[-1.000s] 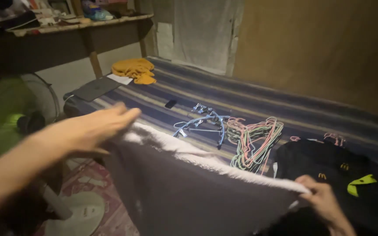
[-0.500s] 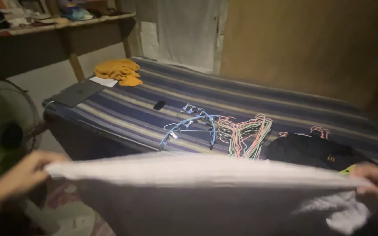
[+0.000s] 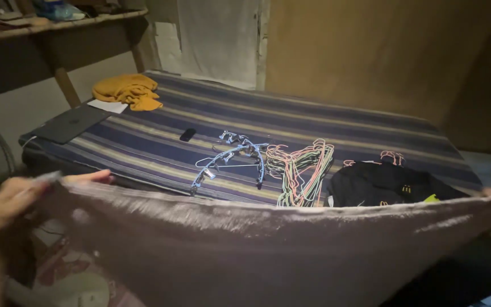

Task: Hanging various items of clothing onto hangers and then placing them on a high closet rack using a reaching pole.

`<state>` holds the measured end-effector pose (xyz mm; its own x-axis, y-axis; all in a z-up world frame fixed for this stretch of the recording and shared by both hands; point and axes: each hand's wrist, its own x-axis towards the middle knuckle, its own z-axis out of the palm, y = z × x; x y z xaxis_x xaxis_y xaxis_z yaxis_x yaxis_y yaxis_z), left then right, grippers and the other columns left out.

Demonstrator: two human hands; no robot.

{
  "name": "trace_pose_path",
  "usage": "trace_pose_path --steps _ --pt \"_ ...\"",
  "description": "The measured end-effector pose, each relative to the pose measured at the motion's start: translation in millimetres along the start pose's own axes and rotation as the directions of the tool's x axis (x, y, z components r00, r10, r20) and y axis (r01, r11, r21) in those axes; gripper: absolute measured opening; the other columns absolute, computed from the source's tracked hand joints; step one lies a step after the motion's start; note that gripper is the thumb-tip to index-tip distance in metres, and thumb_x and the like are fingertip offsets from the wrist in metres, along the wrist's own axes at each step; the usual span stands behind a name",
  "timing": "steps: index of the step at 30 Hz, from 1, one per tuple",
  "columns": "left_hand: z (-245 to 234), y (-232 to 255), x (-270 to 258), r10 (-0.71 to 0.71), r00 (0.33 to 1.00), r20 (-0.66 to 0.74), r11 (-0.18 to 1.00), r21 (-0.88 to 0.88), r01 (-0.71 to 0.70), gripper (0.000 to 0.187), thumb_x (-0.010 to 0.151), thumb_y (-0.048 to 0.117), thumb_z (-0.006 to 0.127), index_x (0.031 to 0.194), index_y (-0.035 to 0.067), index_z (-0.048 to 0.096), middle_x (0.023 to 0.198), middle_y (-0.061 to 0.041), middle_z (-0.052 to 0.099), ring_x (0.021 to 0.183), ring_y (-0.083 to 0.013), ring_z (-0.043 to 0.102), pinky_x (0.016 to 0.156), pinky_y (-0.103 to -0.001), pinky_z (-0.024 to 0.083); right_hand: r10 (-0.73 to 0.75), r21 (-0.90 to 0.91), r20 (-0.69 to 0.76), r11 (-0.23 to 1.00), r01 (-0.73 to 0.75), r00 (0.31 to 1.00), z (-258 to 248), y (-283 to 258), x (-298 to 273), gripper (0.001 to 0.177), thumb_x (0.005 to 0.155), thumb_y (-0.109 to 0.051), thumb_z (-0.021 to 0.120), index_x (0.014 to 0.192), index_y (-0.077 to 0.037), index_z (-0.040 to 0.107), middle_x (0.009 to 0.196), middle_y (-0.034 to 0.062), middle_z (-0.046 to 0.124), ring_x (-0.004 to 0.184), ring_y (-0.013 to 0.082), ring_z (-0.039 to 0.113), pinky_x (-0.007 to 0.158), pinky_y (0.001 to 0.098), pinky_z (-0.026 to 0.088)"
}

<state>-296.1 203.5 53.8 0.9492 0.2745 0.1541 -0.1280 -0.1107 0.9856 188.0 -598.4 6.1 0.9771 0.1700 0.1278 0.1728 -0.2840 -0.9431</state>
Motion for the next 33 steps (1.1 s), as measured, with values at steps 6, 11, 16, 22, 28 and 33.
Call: trace_pose_path --steps 6,11,16,22,28,33 --pt "-12 -154 98 0.041 0.885 -0.464 0.997 -0.044 -0.069 0.048 0.115 0.043 0.053 0.101 -0.002 0.066 0.073 -0.018 0.054 0.04 -0.0202 0.036 0.03 -0.034 0.024 -0.026 0.053 -0.139 0.998 0.034 0.99 28 81 47 0.049 0.118 -0.033 0.049 0.136 0.01 0.065 0.107 0.0339 0.068 0.072 0.0575 0.045 0.055 0.0658 0.03" --pt "69 -61 95 0.077 0.978 -0.196 0.979 -0.171 -0.111 0.019 0.098 0.017 0.066 0.103 0.001 0.057 0.081 -0.004 0.06 0.062 -0.013 0.054 0.055 -0.028 0.045 -0.162 0.113 0.076 0.982 0.153 0.984 63 18 14 0.051 0.091 -0.021 0.063 0.138 -0.002 0.064 0.11 0.015 0.071 0.093 0.0333 0.061 0.082 0.0471 0.047" --pt "110 -45 105 0.107 0.986 -0.125 0.986 0.141 -0.09 0.043 0.066 -0.005 0.076 0.101 0.01 0.057 0.081 0.005 0.064 0.078 -0.0074 0.065 0.071 -0.028 0.055 -0.402 -0.286 0.22 0.845 0.453 0.889 53 86 41 0.063 0.063 0.004 0.077 0.126 -0.001 0.072 0.112 0.0097 0.076 0.105 0.0235 0.071 0.097 0.0382 0.054" --pt "121 -71 131 0.185 0.98 -0.08 0.904 0.405 -0.137 0.03 0.096 0.023 0.068 0.076 0.001 0.065 0.067 0.007 0.053 0.067 -0.0047 0.046 0.061 -0.026 0.037 -0.36 0.157 0.085 0.926 0.344 0.929 106 54 16 0.026 0.088 0.016 0.058 0.11 0.008 0.069 0.113 0.0181 0.076 0.102 0.0256 0.071 0.094 0.0402 0.053" --pt "122 -142 179 0.105 0.985 -0.136 0.989 0.116 -0.089 0.032 0.098 0.027 0.067 0.079 0.003 0.061 0.07 0.007 0.047 0.067 -0.0076 0.039 0.059 -0.028 0.034 -0.318 0.117 0.124 0.945 0.305 0.94 141 42 23 0.046 0.085 0.011 0.063 0.127 -0.004 0.071 0.112 0.0143 0.077 0.104 0.0201 0.072 0.093 0.034 0.054" --pt "203 -9 116 -0.056 0.997 -0.044 0.976 0.206 0.064 0.054 0.062 -0.003 0.083 0.107 0.02 0.065 0.086 0.007 0.07 0.084 -0.003 0.063 0.078 -0.021 0.049 -0.239 -0.094 0.334 0.954 0.284 0.912 154 40 19 0.051 0.072 0.0 0.087 0.121 -0.008 0.077 0.105 0.0116 0.077 0.092 0.0196 0.075 0.085 0.0318 0.058"
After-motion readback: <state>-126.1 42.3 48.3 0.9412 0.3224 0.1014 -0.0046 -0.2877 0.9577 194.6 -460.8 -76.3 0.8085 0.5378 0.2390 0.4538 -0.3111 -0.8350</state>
